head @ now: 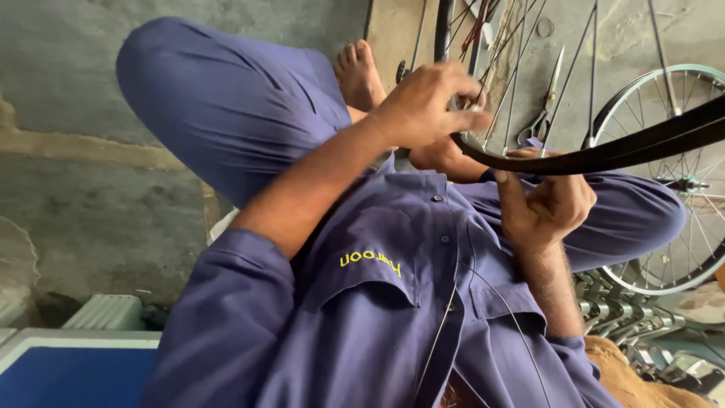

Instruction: The person is aligning a bicycle wheel on a truing stand by hand and using a tool. They rotate the wheel, hold a spoke wrench to the nipples, and turn them while checking the rim's position against the stand's gauge.

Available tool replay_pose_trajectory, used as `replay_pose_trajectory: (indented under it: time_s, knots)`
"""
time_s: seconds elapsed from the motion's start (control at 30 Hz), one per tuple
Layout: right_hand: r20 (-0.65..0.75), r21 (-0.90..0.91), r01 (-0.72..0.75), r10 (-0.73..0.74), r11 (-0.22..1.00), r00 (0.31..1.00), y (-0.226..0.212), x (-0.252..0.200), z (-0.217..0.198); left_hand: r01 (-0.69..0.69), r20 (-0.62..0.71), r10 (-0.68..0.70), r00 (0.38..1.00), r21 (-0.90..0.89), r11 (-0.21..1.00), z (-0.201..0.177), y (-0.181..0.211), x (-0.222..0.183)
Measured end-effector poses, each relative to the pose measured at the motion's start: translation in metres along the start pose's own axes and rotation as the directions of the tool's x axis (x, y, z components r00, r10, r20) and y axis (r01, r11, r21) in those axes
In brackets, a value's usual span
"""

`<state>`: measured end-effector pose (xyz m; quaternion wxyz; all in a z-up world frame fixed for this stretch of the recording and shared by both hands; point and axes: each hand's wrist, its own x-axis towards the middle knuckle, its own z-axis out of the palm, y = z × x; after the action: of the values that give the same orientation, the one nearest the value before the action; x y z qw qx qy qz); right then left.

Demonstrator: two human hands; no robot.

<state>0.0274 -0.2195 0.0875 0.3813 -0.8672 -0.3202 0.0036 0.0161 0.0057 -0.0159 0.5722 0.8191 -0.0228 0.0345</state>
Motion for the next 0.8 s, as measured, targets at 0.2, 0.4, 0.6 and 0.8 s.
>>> replay_pose_trajectory:
  time_s: [0.2,0.4,0.6,0.8]
  knots:
    - [0.098,0.029,0.137,-0.14,0.99,0.985,0.013,0.007,0.012,0.2,0.283,0.064,0.957,-0.803,0.561,0.005,-0.011,-0.008]
    - [0.121,0.074,0.12,-0.128,0.99,0.984,0.011,0.009,0.016,0.346,0.354,-0.1,0.93,-0.75,0.564,0.0,-0.007,-0.011]
    - [0.242,0.177,-0.049,0.005,0.983,0.97,0.018,0.012,0.016,0.127,0.081,-0.098,0.992,-0.641,0.757,0.003,-0.01,-0.011]
    - [0.33,0.556,-0.43,0.285,0.711,0.9,0.05,0.024,0.031,-0.053,-0.172,0.007,0.985,-0.266,0.962,0.014,-0.012,-0.011]
